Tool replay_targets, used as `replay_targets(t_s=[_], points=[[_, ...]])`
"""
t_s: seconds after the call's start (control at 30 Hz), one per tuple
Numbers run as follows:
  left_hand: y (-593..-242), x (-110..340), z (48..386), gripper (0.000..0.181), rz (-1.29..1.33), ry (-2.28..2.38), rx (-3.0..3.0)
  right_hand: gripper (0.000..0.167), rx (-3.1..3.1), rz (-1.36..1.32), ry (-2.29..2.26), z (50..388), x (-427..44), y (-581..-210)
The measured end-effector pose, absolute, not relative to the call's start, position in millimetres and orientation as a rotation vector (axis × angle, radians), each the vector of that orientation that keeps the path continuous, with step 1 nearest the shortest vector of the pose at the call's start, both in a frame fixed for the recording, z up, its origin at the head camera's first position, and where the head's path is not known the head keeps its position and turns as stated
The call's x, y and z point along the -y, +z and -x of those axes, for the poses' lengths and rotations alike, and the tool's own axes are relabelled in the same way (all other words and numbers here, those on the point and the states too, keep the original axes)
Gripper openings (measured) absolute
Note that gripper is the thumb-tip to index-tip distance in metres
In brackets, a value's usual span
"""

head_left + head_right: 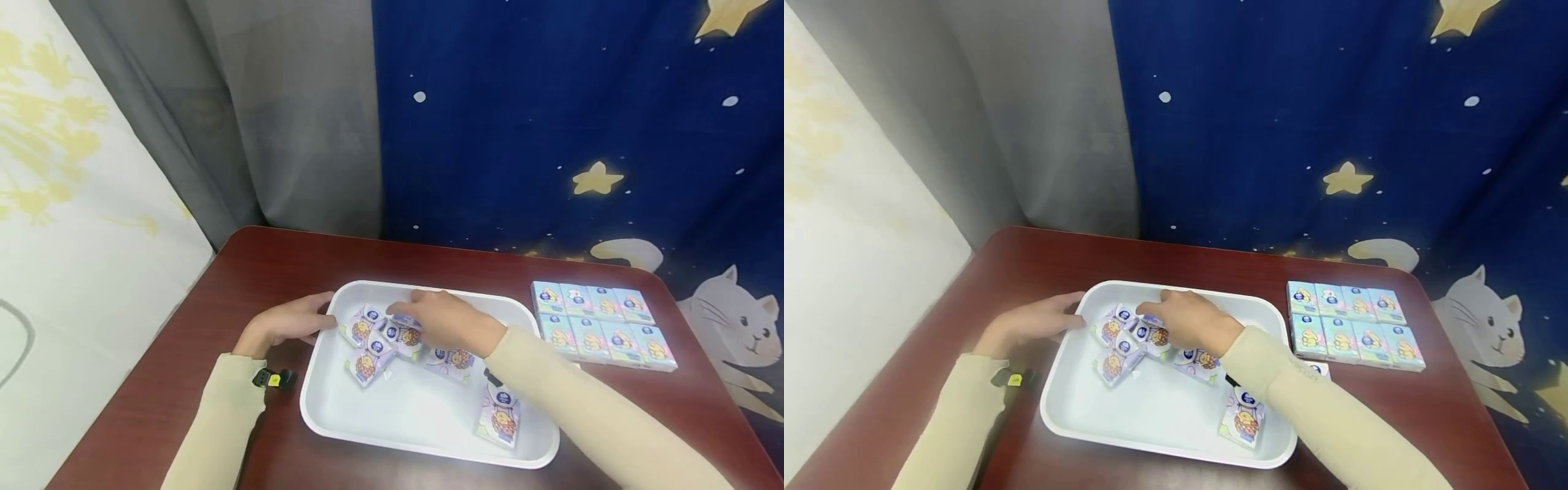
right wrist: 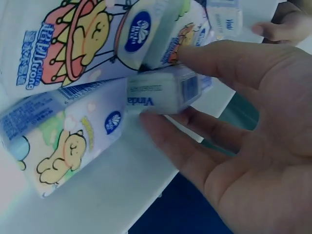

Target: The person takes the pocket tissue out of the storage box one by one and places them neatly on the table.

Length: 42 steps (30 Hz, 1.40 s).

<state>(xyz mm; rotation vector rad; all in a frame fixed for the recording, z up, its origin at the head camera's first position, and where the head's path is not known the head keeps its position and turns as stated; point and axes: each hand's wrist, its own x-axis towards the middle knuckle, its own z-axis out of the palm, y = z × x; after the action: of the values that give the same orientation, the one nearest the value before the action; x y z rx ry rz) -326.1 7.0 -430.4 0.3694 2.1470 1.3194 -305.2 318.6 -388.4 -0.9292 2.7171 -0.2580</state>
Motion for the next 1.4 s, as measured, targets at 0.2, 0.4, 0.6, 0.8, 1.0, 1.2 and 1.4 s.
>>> replay_targets(t_s=[0.2, 0.4, 0.6, 0.8, 1.0, 1.2, 1.4], points=[[-430.2, -7.3, 328.4, 0.059, -0.369, 1.306, -2.162, 0.075, -2.704, 0.915, -0.266, 308.5, -319.5, -391.5], [-431.1, -6.9, 327.1, 0.059, -0.376, 1.321, -2.146, 0.067, -2.696, 0.906, -0.399, 315.5, -328.6, -394.2], [-431.0, -6.9, 326.7, 0.060, -0.383, 1.324, -2.147, 0.061, -2.747, 0.943, -0.499, 318.8, -344.8, -387.9], [-429.7, -7.2, 326.4, 0.061, -0.377, 1.316, -2.152, 0.061, -2.709, 0.947, -0.742, 320.6, -368.0, -379.1], [-429.5, -7.7, 325.8, 0.060, -0.376, 1.321, -2.149, 0.056, -2.644, 0.903, -0.943, 316.2, -390.8, -376.7], [-429.2, -8.1, 325.4, 0.060, -0.377, 1.328, -2.141, 0.050, -2.599, 0.778, -1.067, 302.6, -418.2, -372.5], [-429.8, -7.7, 325.5, 0.060, -0.381, 1.326, -2.142, 0.048, -2.578, 0.617, -1.151, 283.8, -451.7, -369.4]])
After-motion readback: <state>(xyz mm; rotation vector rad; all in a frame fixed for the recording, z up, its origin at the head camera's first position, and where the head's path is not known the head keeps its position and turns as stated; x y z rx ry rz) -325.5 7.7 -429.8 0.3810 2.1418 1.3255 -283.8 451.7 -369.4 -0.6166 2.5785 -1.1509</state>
